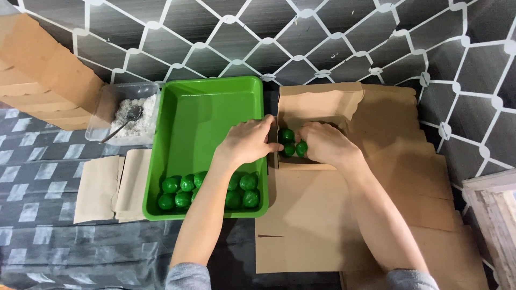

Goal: Folding a cardboard box and packing green egg-shaped food items into it from a tray.

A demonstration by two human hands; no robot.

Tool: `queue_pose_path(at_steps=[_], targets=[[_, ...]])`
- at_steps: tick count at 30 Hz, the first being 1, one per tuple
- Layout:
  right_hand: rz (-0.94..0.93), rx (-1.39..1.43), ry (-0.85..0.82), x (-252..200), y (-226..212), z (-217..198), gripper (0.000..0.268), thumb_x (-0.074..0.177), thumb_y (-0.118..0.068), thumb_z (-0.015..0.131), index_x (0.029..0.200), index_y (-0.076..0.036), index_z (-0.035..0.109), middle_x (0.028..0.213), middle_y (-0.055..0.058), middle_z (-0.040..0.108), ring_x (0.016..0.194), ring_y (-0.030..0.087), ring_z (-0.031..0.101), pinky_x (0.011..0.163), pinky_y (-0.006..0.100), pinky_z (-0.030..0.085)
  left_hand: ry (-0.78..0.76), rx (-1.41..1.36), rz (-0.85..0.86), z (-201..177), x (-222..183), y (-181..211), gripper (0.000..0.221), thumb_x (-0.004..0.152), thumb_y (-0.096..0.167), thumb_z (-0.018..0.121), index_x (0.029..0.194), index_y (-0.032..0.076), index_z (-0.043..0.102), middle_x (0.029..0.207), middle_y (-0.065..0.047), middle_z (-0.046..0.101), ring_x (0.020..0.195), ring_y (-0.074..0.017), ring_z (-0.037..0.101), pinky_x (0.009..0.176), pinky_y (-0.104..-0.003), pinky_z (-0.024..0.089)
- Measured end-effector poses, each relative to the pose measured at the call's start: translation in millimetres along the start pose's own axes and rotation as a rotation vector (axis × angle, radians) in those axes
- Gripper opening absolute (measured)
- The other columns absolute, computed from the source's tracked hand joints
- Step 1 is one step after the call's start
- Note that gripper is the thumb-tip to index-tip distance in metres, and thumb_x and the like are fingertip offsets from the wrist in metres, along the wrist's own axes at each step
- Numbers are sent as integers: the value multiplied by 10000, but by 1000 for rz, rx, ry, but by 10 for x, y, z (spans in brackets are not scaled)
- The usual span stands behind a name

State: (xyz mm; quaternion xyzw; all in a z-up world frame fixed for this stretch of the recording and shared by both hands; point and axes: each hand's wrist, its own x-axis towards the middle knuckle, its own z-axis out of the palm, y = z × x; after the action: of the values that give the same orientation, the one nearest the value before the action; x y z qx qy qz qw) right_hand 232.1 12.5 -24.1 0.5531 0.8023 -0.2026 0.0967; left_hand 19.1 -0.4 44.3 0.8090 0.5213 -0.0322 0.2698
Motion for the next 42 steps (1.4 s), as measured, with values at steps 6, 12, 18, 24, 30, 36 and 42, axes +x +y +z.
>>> queue_pose_path(at_steps=[6,12,18,24,30,36,42], targets=[[-77,-33,42,-144,-171,-157,208,856,51,586,1031,20,694,1127,146,633,961,435,695,789,489,594,-5,55,-26,57,39,-7,695,936,466,702,1431,50,448,1229,-208,691,1127,-366,689,997,-579,524],[-111,-61,58,-225,-305,-232,238,847,88,565,1038,42,700,1082,146,652,960,407,694,791,474,594,-6,47,-26,68,37,-14,763,931,437,723,1490,35,394,1209,-213,693,1137,-369,681,1008,-590,517],[-137,-80,76,-159,-212,-145,257,839,86,570,1060,17,683,1087,125,638,976,415,685,764,479,588,2,39,-15,99,49,-30,758,934,408,721,1505,31,395,1226,-177,694,1103,-336,697,974,-569,549],[-110,-33,63,-173,-100,-176,225,869,23,630,1090,3,666,1107,116,623,1001,395,674,773,475,580,67,94,-62,50,29,-148,637,1009,344,622,1530,53,400,1323,-178,653,1018,-284,712,987,-525,540],[2,-2,76,-213,140,-279,212,888,-127,665,1094,-82,661,1086,118,680,1133,375,661,911,535,559,-12,73,-142,191,-72,-551,480,935,99,723,1387,69,563,1244,-121,684,1124,-333,683,1002,-499,533],[267,108,141,-797,197,-701,195,956,-331,635,1130,-246,655,1144,29,759,1157,357,679,961,569,545,-194,104,-174,542,-134,-521,408,855,72,807,1232,102,654,1229,-130,710,1134,-356,688,985,-491,555],[342,241,161,-856,328,-670,400,947,-133,614,1296,-295,721,998,28,808,920,169,739,796,322,529,-360,187,-191,266,-202,-156,230,860,-2,777,927,40,561,980,-80,579,840,-202,613,755,-356,590]])
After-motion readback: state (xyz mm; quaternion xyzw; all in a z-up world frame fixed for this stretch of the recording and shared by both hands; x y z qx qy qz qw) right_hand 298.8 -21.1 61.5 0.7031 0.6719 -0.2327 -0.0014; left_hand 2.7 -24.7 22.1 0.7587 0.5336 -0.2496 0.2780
